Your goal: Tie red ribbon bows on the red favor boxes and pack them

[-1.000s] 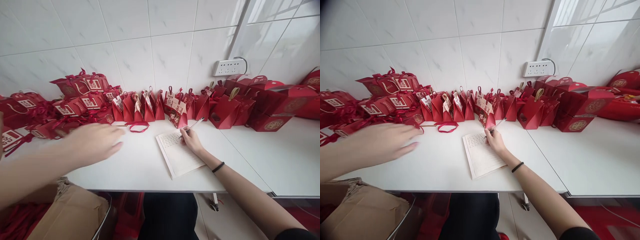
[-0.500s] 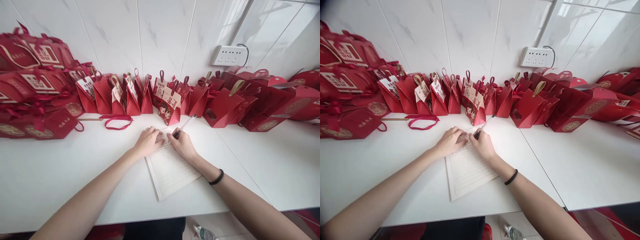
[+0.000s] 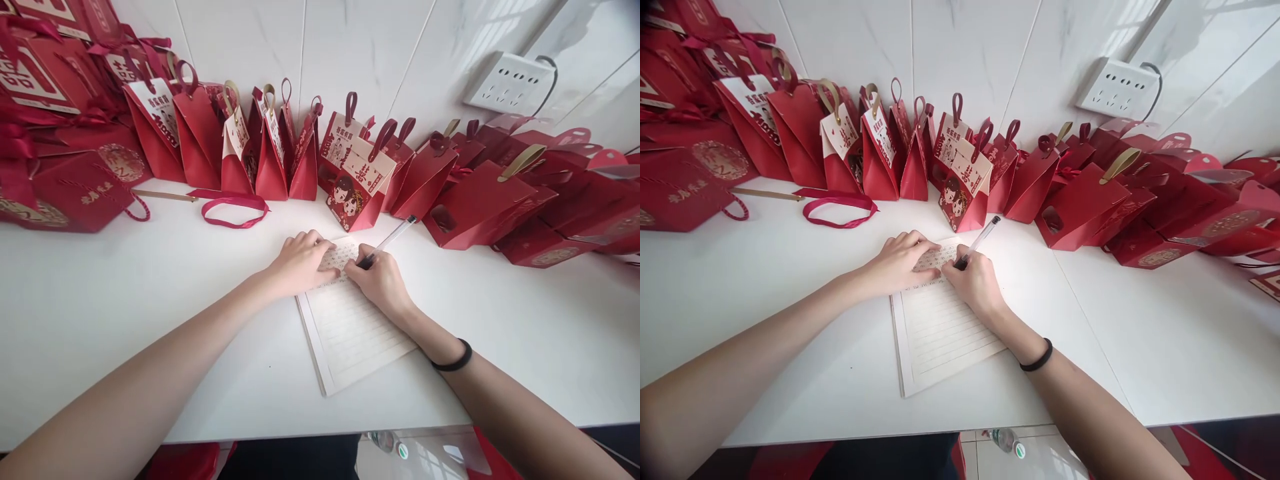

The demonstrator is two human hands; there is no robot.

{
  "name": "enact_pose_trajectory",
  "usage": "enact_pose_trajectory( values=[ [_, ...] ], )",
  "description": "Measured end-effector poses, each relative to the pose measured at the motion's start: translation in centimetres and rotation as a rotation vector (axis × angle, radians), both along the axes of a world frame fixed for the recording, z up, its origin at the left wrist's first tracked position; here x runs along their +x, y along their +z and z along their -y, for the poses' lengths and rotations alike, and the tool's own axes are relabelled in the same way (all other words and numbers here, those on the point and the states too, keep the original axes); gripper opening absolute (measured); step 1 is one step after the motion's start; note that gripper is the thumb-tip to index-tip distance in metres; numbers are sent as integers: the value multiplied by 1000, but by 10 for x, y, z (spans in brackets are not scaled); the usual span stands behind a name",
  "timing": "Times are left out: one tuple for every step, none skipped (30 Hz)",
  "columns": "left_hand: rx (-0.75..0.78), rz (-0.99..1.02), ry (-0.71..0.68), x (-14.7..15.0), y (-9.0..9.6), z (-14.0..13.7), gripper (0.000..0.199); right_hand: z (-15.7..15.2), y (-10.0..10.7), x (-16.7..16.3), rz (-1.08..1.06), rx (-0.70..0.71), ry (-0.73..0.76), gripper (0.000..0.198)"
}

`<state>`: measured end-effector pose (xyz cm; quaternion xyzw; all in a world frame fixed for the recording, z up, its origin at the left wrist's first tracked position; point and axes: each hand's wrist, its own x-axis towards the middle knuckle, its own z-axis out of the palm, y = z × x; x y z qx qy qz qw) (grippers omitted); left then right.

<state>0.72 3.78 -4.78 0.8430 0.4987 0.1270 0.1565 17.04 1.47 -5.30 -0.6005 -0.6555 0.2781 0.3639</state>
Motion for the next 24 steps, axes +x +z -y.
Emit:
enact_pose_trajectory(
  values=[
    [4,0,2,0,0,0,49,0,0,0,11,1,-5,21],
    [8,1,4,0,-1,0,50,0,1,0,19,1,-11,21],
    [12,1,7,0,-1,0,50,1,1,-1,23,0,-16,21],
    [14,1,7,0,-1,0,50,1,2,-1,23,0,-22,20],
    [16,1,7,0,-2,0,50,1,2,-1,20,0,-27,20],
    [17,1,6,0,-2,0,49,2,2,-1,15,-2,-32,20],
    [18,1,5,0,-2,0,49,2,2,-1,14,-7,-35,20],
    [21,2,5,0,-3,1,49,2,2,-1,15,-10,-35,20],
    [23,3,5,0,-3,1,49,2,2,-1,19,-11,-33,21],
    [26,4,6,1,-3,1,49,2,2,-1,24,-11,-34,21],
    [28,5,8,1,-3,1,49,2,2,-1,28,-7,-35,22],
    [27,6,8,1,-3,1,49,2,2,-2,31,-3,-39,22],
    [26,7,8,1,-3,1,49,1,2,-2,33,0,-44,22],
    [25,7,8,1,-3,1,49,1,3,-2,32,-3,-47,22],
    [26,7,8,1,-3,1,49,1,3,-2,34,-9,-45,22],
    [28,6,9,0,-2,1,49,1,3,-2,37,-10,-43,21],
    [29,4,9,0,-2,1,49,2,3,-2,43,-7,-39,20],
    [31,3,9,0,-2,2,48,2,3,-3,50,0,-38,20],
    [31,0,9,0,-1,2,48,2,3,-3,56,8,-39,20],
    [30,-2,8,0,-1,2,47,2,3,-3,56,15,-40,20],
    [31,-3,6,0,-1,2,47,2,3,-3,49,16,-36,20],
    [31,-2,3,0,-1,2,46,2,3,-2,28,14,-26,20],
    [31,2,-1,0,-1,2,46,2,3,-1,-7,16,-15,20],
    [30,10,-3,-1,-2,2,46,1,2,1,-64,24,-13,20]
  ],
)
